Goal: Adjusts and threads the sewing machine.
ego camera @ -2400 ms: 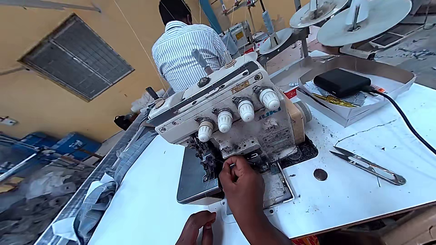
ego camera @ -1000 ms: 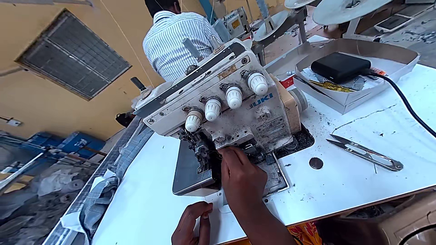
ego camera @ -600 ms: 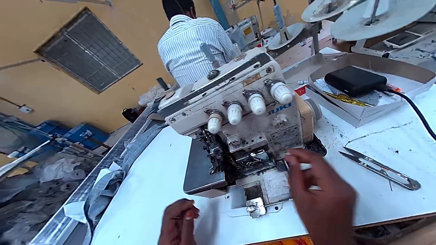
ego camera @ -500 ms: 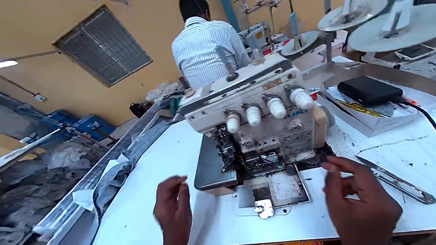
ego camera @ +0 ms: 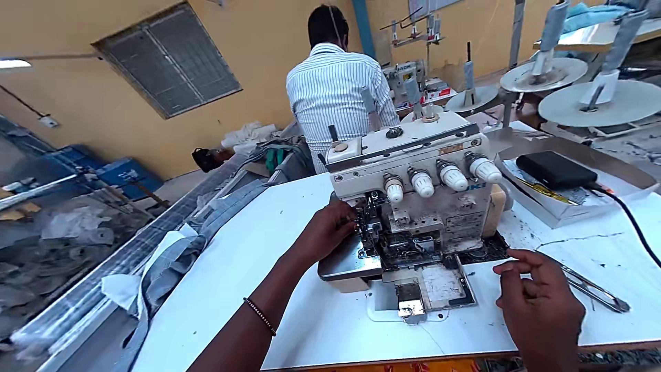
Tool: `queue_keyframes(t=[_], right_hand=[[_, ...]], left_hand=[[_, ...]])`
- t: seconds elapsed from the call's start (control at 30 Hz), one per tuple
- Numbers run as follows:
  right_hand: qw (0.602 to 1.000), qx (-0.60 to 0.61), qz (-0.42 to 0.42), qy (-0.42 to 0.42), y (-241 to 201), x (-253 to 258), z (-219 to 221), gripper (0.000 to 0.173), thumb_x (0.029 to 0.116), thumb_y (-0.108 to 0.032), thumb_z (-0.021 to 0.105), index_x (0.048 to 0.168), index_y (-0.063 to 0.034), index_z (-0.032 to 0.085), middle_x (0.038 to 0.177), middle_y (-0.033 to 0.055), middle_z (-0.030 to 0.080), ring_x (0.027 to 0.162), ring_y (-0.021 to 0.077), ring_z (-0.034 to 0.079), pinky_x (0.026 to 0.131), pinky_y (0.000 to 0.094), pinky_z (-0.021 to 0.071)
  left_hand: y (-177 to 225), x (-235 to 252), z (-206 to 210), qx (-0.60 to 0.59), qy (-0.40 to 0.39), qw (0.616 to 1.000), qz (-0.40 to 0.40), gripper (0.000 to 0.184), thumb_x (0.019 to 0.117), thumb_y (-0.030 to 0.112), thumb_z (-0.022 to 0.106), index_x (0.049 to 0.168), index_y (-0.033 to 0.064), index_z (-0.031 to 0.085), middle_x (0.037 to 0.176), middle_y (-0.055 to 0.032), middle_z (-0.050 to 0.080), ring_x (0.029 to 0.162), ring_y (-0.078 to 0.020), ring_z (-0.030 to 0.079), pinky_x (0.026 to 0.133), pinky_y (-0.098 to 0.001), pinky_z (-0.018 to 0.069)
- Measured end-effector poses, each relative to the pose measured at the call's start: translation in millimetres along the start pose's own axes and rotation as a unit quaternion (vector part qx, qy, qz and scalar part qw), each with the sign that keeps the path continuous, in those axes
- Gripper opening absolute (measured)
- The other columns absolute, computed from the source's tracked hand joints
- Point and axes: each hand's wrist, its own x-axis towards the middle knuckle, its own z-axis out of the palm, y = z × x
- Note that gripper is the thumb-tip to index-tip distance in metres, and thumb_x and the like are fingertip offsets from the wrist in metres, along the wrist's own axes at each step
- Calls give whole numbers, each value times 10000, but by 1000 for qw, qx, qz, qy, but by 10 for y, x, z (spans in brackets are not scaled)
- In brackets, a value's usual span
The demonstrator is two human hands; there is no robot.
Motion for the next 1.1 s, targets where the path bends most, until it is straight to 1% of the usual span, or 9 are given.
queue_keyframes(t=[0.1, 0.23, 0.33, 0.43, 0.67, 0.8, 0.93, 1.0, 1.1], right_hand=[[1000, -2, 5, 0, 16, 4, 9, 328, 946, -159, 513, 1199, 22, 618, 835, 10, 682, 450, -5, 475, 383, 194, 417], [1000, -1, 6, -12, 20, 13, 7, 319, 952, -167, 510, 1192, 8, 626, 818, -3, 671, 440, -11, 452, 381, 187, 408], [1000, 1, 10, -16, 23, 8, 9, 317, 953, -173, 507, 1185, 4, 631, 801, -14, 665, 442, -16, 452, 381, 181, 407], [1000, -3, 11, -13, 33, 9, 17, 304, 954, -175, 510, 1164, -2, 647, 790, -24, 663, 442, -21, 454, 382, 180, 411], [999, 24, -29, 28, -13, -13, -72, 247, 965, -159, 529, 1060, 12, 680, 785, -1, 671, 542, -38, 536, 456, 138, 448], [991, -122, -55, 3, 20, 44, -452, 295, 1000, -178, 515, 1101, 46, 679, 843, 142, 701, 633, 203, 651, 524, 372, 530], [945, -316, -70, -57, 121, 309, -610, 314, 994, -82, 541, 1247, 72, 643, 1171, 343, 644, 1057, 591, 604, 821, 722, 461], [925, -370, -47, -74, 200, 369, -579, 331, 991, -44, 565, 1298, 67, 621, 1281, 326, 618, 1186, 587, 555, 869, 754, 414], [906, -412, -51, -83, 305, 360, -510, 313, 985, 12, 545, 1279, 70, 635, 1207, 312, 651, 1114, 564, 598, 821, 746, 412]], left_hand=[[-97, 24, 19, 76, 11, 997, 26, 93, 989, 26, 609, 989, -25, 686, 983, -179, 661, 934, -315, 657, 860, -508, 537], [-269, 102, -17, 156, 39, 983, 89, 114, 962, 29, 634, 953, -71, 688, 935, -235, 679, 911, -409, 687, 836, -572, 547], [-408, 121, -72, 177, 64, 975, 120, 157, 970, 12, 592, 1073, -66, 680, 1084, -246, 693, 1021, -420, 687, 898, -599, 529], [-506, 143, -39, 195, 69, 969, 139, 142, 966, 9, 577, 1046, -65, 669, 1045, -253, 685, 970, -433, 687, 831, -595, 532], [-226, 32, -260, 227, 49, 972, -32, 152, 986, 45, 626, 1106, -12, 699, 1154, -219, 692, 1063, -439, 668, 902, -674, 490], [57, -191, -218, 131, 85, 988, 5, 196, 974, 58, 584, 1124, 17, 704, 1093, -138, 707, 957, -269, 704, 835, -493, 589], [254, -334, -92, 118, 64, 991, 13, 203, 975, 44, 583, 1111, 51, 733, 1064, -113, 709, 908, -247, 693, 782, -455, 588], [462, -426, 13, 164, 74, 981, 67, 221, 958, 97, 555, 1060, 75, 751, 984, -84, 717, 872, -238, 699, 750, -448, 598], [708, -499, 223, 204, 92, 966, 132, 263, 981, 169, 543, 1098, 132, 775, 869, -42, 675, 785, -188, 673, 676, -348, 585]])
